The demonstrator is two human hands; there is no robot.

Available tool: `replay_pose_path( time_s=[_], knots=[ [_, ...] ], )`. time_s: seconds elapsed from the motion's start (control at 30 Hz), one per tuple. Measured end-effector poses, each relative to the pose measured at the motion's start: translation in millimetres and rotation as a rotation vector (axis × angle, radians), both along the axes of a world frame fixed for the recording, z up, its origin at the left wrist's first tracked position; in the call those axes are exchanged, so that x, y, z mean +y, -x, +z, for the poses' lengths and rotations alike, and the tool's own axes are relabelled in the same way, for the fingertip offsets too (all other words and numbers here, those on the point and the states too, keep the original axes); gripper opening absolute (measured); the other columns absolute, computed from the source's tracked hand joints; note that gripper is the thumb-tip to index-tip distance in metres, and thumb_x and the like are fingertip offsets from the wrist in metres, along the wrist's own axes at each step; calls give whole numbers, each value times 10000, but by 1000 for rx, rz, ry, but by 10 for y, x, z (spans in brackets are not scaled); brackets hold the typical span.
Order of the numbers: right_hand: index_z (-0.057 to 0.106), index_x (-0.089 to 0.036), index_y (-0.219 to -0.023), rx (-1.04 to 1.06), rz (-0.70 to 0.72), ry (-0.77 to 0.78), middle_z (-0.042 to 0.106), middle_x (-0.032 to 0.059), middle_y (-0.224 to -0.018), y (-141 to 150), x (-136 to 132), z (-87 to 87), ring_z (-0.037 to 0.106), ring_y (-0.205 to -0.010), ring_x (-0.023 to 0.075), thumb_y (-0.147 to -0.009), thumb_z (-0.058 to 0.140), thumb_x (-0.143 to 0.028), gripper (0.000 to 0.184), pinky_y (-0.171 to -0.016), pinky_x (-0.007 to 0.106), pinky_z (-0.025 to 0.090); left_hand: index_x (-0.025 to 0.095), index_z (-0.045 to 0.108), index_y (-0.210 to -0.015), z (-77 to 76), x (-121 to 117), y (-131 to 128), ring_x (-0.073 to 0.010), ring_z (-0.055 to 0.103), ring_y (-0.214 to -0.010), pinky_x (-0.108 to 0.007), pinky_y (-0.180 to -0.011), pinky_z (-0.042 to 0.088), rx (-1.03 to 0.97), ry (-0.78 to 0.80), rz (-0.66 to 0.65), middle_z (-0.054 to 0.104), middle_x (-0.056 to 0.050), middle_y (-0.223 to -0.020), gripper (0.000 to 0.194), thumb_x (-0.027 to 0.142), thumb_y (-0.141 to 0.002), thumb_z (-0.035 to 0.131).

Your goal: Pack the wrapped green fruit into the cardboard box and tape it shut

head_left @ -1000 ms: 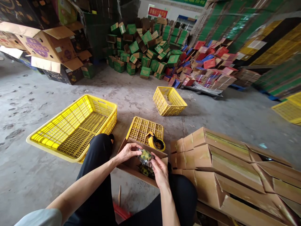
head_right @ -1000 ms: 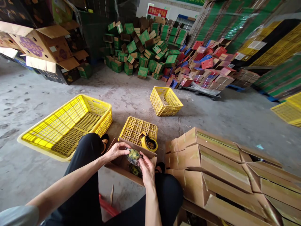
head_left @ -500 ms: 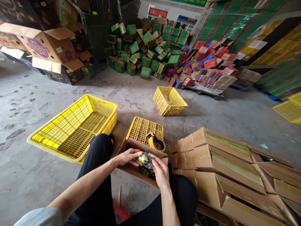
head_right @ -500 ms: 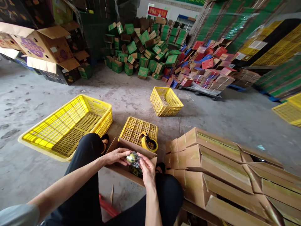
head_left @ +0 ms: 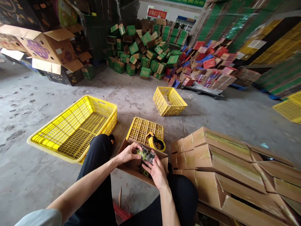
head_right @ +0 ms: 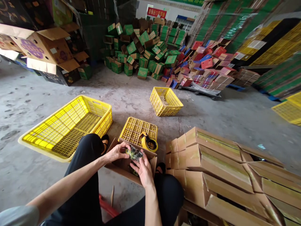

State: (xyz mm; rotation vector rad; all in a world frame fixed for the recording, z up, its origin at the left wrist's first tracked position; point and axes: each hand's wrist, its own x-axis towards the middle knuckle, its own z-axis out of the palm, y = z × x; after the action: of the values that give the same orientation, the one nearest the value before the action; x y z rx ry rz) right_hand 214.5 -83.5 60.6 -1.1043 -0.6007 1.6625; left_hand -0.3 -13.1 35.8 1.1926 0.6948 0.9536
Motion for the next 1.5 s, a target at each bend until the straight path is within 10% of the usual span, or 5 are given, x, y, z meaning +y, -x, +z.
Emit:
replay_pose_path(
  time_s=[0.2,0.47,1.5],
  knots=[
    [808,-277,-1174,-111,-69,-44,744,64,-1357,-21,39,-48,647,-1324,350,-743,934,-423,473,-1067,522,595,359,400,-1639,-10,-21,-8,-360,498,-1418,-440,-1125,474,-27,19,-22,341,-124,-1675,1208,335,-614,1038],
    [823,-254,-1135,-142,-106,-72,773,73,-1291,-52,43,-34,677,-1274,358,-754,924,-448,440,-1043,545,616,130,790,-1112,-23,12,4,-248,727,-968,-354,-890,561,-10,212,-72,780,-109,-1073,544,539,-775,915],
    [813,-230,-877,-245,-187,-65,803,51,-984,-129,60,-150,758,-951,275,-696,945,-530,374,-945,489,650,130,755,-756,112,22,39,-171,640,-744,-297,-770,509,13,201,0,704,-39,-769,561,683,-773,849]
  ],
)
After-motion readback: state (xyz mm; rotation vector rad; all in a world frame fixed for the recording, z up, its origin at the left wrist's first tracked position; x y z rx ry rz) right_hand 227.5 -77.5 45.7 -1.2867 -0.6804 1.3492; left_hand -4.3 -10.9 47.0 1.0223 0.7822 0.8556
